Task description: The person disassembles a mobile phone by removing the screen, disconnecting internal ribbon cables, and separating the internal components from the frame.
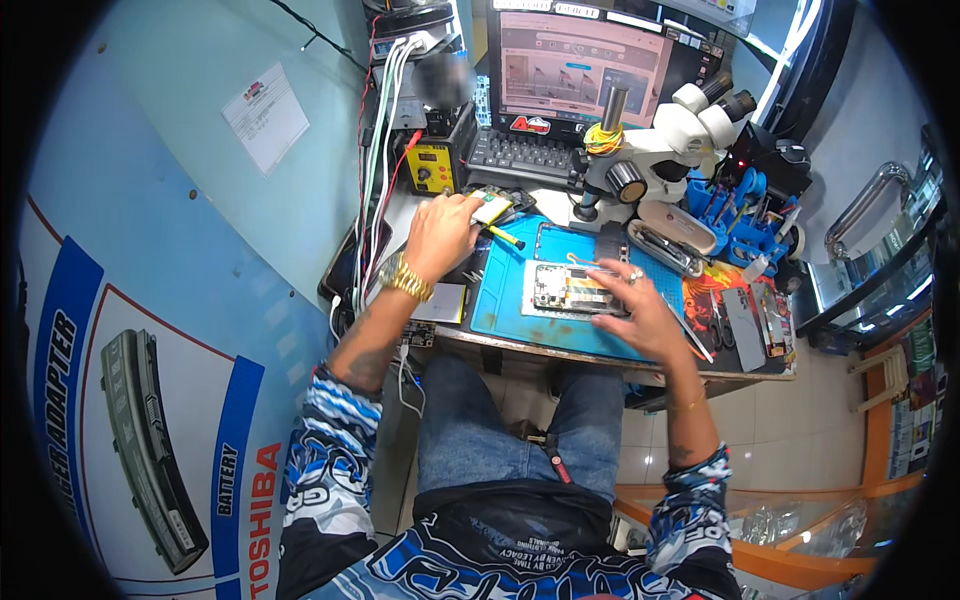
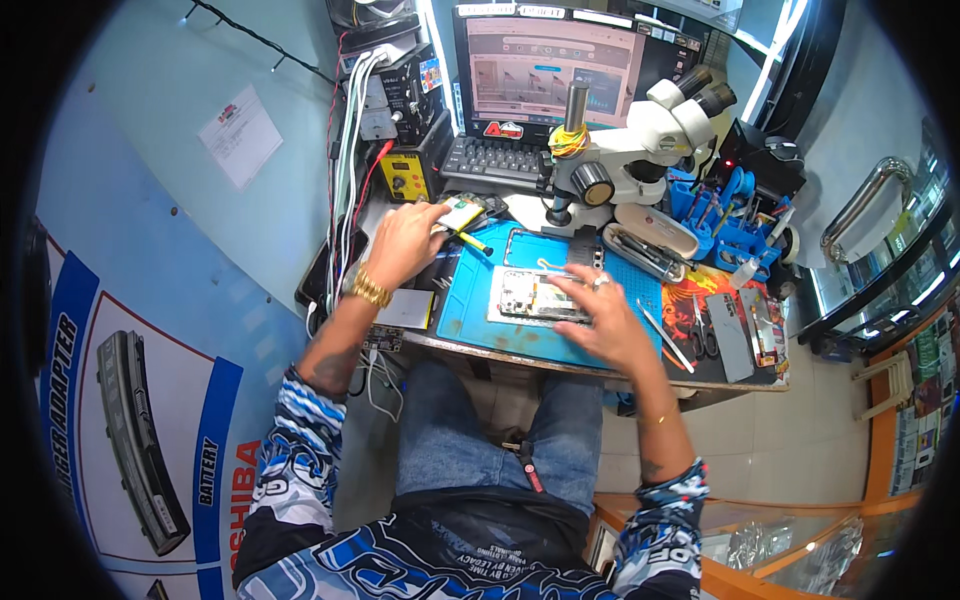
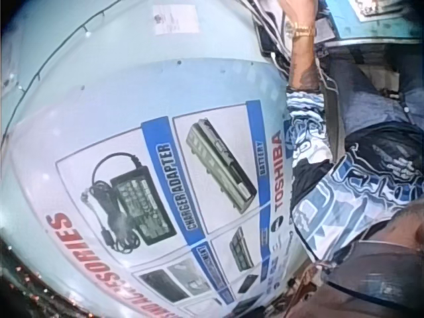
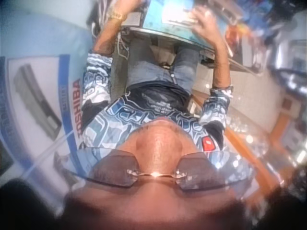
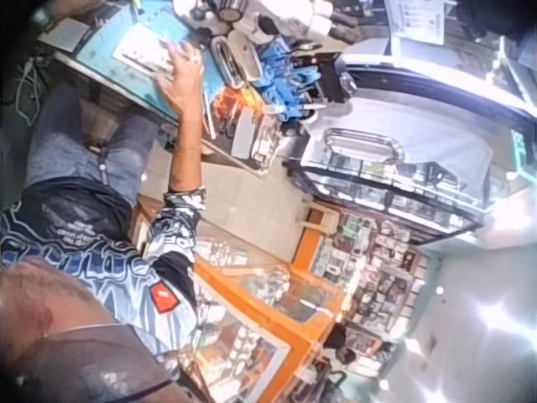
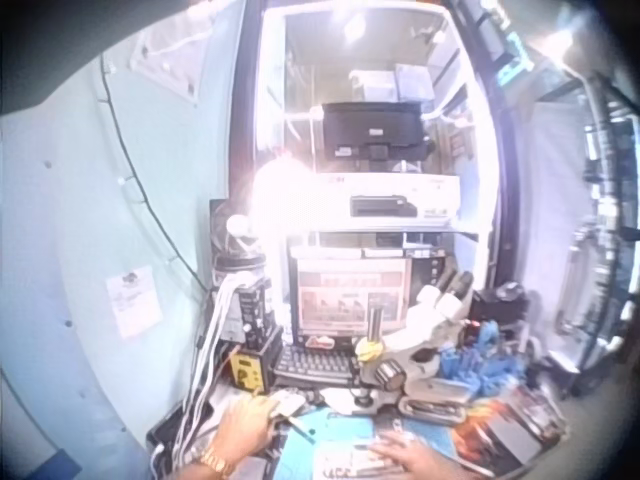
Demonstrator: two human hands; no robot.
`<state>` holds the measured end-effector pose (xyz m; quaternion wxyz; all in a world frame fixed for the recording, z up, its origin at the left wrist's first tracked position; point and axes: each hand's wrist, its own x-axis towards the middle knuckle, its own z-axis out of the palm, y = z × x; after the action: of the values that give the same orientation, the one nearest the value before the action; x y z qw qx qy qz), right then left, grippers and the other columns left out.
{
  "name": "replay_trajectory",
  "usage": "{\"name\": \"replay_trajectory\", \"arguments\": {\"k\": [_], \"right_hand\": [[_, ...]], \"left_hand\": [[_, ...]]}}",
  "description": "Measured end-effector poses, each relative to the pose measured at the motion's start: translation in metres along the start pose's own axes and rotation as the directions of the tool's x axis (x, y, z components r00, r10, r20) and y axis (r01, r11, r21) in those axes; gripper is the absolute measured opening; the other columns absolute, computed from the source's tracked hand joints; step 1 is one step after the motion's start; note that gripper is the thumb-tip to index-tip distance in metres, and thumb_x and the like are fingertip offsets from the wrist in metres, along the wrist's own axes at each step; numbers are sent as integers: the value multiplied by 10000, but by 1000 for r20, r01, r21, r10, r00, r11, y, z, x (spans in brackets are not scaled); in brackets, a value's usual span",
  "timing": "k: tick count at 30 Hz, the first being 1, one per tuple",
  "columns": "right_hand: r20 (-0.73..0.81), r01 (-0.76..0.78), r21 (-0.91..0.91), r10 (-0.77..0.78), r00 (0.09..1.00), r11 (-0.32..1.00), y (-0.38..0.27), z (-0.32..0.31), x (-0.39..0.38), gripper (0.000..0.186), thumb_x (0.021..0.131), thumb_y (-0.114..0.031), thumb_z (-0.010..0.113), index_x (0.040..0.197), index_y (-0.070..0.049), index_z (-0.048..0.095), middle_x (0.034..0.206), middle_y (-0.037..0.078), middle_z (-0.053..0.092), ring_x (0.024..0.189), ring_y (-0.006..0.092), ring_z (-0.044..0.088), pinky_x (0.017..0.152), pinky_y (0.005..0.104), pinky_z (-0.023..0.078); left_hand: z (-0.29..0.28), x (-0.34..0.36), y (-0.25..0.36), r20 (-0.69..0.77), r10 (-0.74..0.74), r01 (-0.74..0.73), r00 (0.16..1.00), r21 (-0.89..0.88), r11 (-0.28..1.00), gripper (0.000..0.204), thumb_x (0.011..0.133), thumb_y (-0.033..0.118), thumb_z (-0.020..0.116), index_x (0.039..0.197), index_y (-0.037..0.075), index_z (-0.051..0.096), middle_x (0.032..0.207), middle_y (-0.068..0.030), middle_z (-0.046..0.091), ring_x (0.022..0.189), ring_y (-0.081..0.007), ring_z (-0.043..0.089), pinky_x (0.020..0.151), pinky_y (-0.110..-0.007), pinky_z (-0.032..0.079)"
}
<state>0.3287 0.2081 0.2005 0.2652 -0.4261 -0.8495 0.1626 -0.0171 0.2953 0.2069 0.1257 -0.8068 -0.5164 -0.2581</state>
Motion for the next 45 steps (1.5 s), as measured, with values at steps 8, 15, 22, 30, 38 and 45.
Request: {"name": "replay_trajectory", "arguments": {"k": [8,15,22,30,38,45], "right_hand": [[-158,28,556,73,985,831,-62,58,-66,451,887,-69,753,1328,-35,664,1222,142,721,1131,272,690,979,349,517],[-56,-114,766,242,969,633,-67,85,-121,455,904,-34,724,1353,-44,649,1192,123,735,1095,239,699,935,341,544],[-32,-148,747,257,966,648,-63,92,-132,438,901,-12,710,1336,-41,662,1179,122,738,1069,233,704,926,342,545],[-136,-62,683,211,968,728,-76,81,-123,417,898,0,705,1313,-23,673,1160,126,743,1033,227,722,900,325,556],[-172,6,949,505,846,314,-96,68,-68,368,968,-35,699,1330,10,644,1119,116,732,1013,166,699,929,288,556],[-76,49,997,569,819,62,-97,76,-45,271,939,-54,749,1200,0,701,1033,37,738,942,83,662,865,240,535]], "left_hand": [[31,53,-26,451,-263,318,853,-49,947,657,789,569,778,1215,70,741,1081,-235,750,1047,-384,720,956,-450,548],[25,67,-34,507,-139,185,851,-40,982,555,723,463,799,1125,81,786,986,-228,762,938,-362,745,906,-418,568],[11,68,-30,367,-139,166,920,-42,985,337,836,227,689,1124,69,767,940,-272,726,931,-402,722,910,-478,556],[-11,48,-42,-245,-128,66,961,-245,967,221,921,88,652,1120,32,731,883,-253,721,764,-382,734,708,-439,594],[-56,-54,100,191,-482,199,855,-979,-34,291,1035,94,581,1281,-62,585,1136,-159,714,942,-211,733,856,-354,626],[-5,-128,202,229,-528,36,818,-936,-351,292,968,-31,638,1254,-6,586,1204,-130,678,1072,-202,690,891,-337,598]]}}
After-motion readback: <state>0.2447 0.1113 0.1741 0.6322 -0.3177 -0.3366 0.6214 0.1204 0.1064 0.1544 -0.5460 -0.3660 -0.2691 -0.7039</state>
